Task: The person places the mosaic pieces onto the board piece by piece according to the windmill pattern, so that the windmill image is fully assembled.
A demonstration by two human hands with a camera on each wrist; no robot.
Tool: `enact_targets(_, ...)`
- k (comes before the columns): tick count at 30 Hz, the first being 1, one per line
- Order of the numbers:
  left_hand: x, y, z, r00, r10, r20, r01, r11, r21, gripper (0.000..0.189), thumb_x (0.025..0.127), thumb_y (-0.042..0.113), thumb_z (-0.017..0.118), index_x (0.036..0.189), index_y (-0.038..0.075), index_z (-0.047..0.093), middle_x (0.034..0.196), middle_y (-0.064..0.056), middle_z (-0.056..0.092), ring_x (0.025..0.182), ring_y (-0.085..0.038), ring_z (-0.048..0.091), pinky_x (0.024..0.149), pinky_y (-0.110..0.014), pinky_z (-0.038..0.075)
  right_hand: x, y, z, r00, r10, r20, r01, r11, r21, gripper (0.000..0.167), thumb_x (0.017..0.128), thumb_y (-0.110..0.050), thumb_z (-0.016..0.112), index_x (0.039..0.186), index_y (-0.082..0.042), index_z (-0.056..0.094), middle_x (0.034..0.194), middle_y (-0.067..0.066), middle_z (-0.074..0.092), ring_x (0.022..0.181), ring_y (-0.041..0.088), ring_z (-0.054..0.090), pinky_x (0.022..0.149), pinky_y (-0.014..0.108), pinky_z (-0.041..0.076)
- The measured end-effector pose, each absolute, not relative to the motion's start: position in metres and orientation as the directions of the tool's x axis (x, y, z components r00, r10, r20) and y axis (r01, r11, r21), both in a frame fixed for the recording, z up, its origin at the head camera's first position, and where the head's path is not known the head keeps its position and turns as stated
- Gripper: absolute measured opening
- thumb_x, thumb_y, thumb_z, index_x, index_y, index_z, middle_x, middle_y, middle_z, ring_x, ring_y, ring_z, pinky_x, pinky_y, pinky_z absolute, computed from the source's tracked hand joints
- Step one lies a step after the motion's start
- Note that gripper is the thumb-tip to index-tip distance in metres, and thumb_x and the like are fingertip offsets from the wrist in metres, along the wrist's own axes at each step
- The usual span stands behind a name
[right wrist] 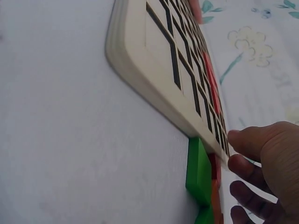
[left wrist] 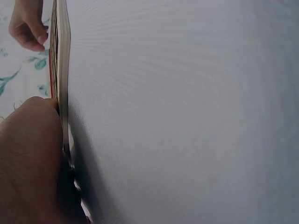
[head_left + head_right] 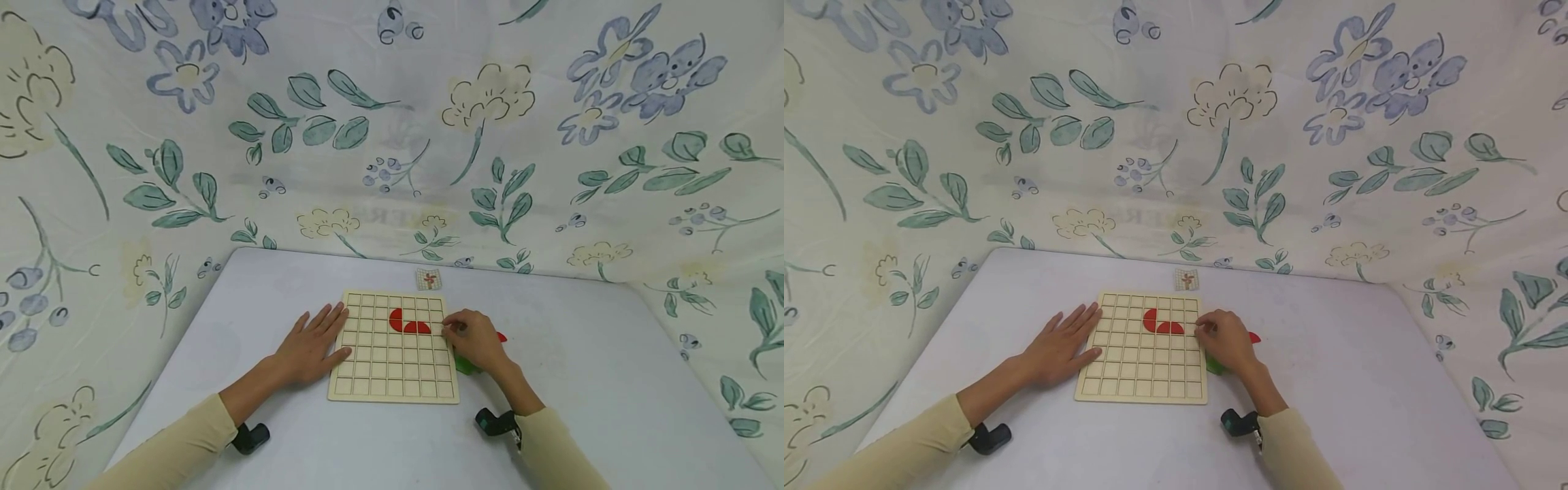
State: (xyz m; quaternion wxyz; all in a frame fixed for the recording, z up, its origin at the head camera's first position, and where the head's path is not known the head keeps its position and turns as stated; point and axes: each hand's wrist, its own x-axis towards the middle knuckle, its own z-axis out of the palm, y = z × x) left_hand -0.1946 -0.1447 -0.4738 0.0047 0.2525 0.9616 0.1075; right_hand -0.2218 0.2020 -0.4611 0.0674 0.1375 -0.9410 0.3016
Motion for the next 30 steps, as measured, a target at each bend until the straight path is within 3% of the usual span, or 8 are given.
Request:
enact_targets(12, -0.194, -0.146, -0.478, -0.876, 0.481, 0.046, 0.478, 0.850, 0.222, 0.076, 0.102, 0.052, 0.040, 0.156, 0.002, 0.021, 0.162, -0.013, 0.017, 0.148, -0.034, 0.014, 0.113, -0.060, 0.012, -0.216, 0.228, -0.458, -0.965, -0.174, 0.194, -0.253, 0.806, -0.535, 0.014, 0.086, -0.012, 0.076, 0.099, -0.007, 0.076, 0.083, 0.001, 0.065, 0.083, 0.022, 0.057, 0.075, 0.038, 0.051)
enact_targets(21, -0.195, -0.149, -0.480, -0.879, 0.474, 0.043, 0.471, 0.853, 0.227, 0.077, 0.102, 0.054, 0.039, 0.157, 0.004, 0.019, 0.162, -0.011, 0.015, 0.148, -0.032, 0.012, 0.114, -0.059, 0.010, -0.214, 0.246, -0.461, -0.968, -0.156, 0.199, -0.238, 0.829, -0.506, 0.016, 0.086, -0.012, 0.076, 0.100, -0.005, 0.076, 0.081, 0.001, 0.062, 0.075, 0.020, 0.052, 0.068, 0.034, 0.049)
enact_targets(30, -0.195, -0.149, -0.481, -0.879, 0.475, 0.040, 0.471, 0.853, 0.223, 0.078, 0.102, 0.056, 0.037, 0.157, 0.005, 0.017, 0.163, -0.010, 0.013, 0.148, -0.030, 0.010, 0.114, -0.058, 0.009, -0.211, 0.259, -0.466, -0.971, -0.127, 0.205, -0.214, 0.845, -0.489, 0.020, 0.085, -0.010, 0.077, 0.103, -0.004, 0.076, 0.083, 0.004, 0.061, 0.081, 0.023, 0.051, 0.073, 0.037, 0.049)
